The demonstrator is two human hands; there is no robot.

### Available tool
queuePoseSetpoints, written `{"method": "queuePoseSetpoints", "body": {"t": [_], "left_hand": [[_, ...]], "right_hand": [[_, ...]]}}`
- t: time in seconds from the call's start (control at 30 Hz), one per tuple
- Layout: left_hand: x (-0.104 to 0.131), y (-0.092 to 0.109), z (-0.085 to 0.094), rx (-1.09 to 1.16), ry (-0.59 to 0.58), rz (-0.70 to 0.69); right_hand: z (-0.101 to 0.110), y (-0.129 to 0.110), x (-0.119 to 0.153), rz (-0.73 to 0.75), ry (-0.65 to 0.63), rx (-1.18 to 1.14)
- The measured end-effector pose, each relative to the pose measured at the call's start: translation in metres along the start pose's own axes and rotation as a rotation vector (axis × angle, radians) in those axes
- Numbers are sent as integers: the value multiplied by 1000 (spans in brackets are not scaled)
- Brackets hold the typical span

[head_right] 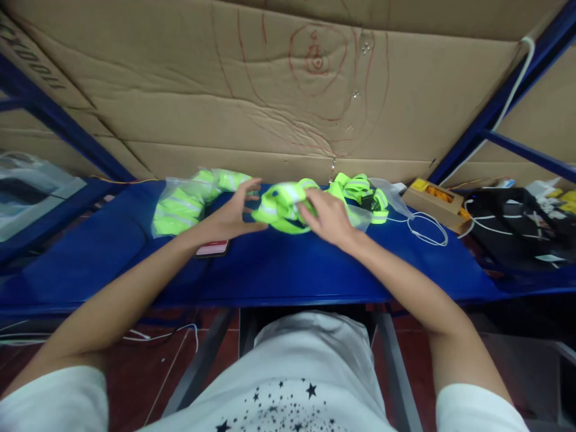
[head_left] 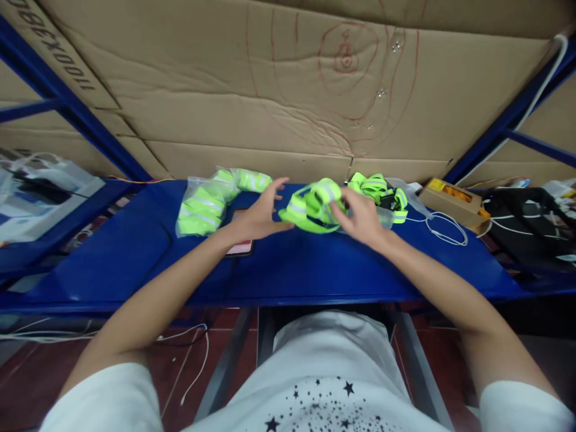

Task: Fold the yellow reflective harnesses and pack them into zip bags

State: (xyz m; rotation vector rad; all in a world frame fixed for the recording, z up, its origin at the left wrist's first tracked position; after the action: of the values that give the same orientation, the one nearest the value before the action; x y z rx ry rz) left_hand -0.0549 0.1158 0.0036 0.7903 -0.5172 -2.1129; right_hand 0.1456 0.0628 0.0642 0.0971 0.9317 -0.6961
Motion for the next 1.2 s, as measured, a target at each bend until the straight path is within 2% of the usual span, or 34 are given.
{"method": "queuePoseSetpoints", "body": {"t": [0.07, 0.13, 0.2, 0.27, 0.37, 0.43, 0.53, 0.63, 0.73, 0.83, 0.93, 1.0, 1.07, 1.13, 1.2], "left_hand": [[4, 28, -34, -75, -233, -145], [15, 45, -63, -159, -442, -262], [24, 49, -77, -215, -548, -309], [29, 45, -77, -206, -581, -316], [39, 38, -69, -131, -695, -312], [45, 33, -62, -99, -799, -299], [45, 28, -50, -67, -873, -261], [33, 25, -44, 25, -816, -191], [17, 22, -44, 130, -640, -111], [6, 28, -33, 127, -321, -104], [9, 46, -25, 8, -94, -167], [13, 60, -28, -130, -28, -244], [17, 71, -33, -296, 21, -340], [19, 74, -37, -434, 64, -396], [18, 68, -42, -505, 67, -402]], "right_hand": [[-17, -43, 42, 228, -200, 33], [-35, -75, 77, 361, -435, -4], [-45, -93, 97, 376, -635, -107], [-44, -101, 96, 338, -724, -241], [-33, -83, 64, 247, -605, -314], [-33, -51, 44, 163, -506, -173], [-52, 5, 39, 20, -558, 39], [-55, 50, 50, -188, -554, -42], [-51, 64, 59, -300, -524, -192], [-55, 55, 63, -320, -557, -225], [-62, 51, 66, -384, -578, -45], [-64, 46, 66, -397, -561, 10], [-61, 36, 62, -344, -493, -12], [-53, 26, 56, -255, -401, -32], [-46, 18, 52, -192, -333, -75]]}}
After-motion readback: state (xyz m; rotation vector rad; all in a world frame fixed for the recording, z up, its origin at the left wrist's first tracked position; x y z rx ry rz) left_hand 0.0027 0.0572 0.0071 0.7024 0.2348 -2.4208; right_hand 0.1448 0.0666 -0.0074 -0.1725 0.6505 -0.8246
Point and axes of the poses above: each hand's wrist, its own x-axis away from the middle knuckle, its own z-axis out of the back of the hand, y = z × x, the point moved 10 cm from there along -x, towards the middle knuckle, and after that the axes turned 6 degrees about -x, right-handed, at the moved point
